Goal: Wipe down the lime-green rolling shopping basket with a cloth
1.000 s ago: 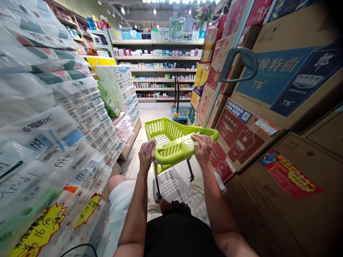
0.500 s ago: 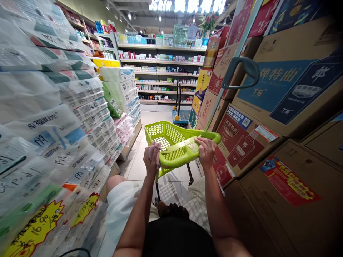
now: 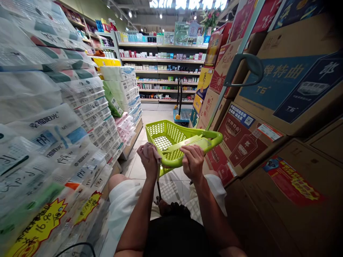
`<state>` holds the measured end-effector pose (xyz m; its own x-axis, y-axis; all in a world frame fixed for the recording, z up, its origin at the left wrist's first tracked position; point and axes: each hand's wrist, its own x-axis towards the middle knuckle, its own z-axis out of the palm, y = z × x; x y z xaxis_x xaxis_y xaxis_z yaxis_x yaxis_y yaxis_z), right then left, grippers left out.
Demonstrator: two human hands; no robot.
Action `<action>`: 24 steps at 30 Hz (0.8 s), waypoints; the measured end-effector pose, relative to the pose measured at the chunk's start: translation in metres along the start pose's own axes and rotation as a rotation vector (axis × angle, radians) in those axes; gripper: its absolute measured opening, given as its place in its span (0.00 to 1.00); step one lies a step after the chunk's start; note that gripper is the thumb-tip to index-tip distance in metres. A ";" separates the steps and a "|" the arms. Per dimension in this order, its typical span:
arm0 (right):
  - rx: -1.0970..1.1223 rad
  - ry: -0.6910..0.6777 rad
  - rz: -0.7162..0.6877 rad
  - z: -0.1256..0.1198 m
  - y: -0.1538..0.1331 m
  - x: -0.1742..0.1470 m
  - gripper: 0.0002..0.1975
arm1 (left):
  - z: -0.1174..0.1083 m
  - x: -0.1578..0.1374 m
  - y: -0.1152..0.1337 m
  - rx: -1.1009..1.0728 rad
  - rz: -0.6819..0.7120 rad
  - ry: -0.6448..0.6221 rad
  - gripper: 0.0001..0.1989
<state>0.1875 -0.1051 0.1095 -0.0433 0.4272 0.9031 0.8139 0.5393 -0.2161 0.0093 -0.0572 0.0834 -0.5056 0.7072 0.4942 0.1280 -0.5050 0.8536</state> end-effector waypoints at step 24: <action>-0.002 -0.006 0.069 0.003 0.026 -0.002 0.13 | 0.018 0.004 -0.058 0.218 0.025 -0.100 0.27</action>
<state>0.2073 -0.0895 0.1011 0.0090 0.4678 0.8838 0.8161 0.5073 -0.2769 0.0156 -0.0159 0.0387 -0.4139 0.7469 0.5204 0.3261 -0.4120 0.8508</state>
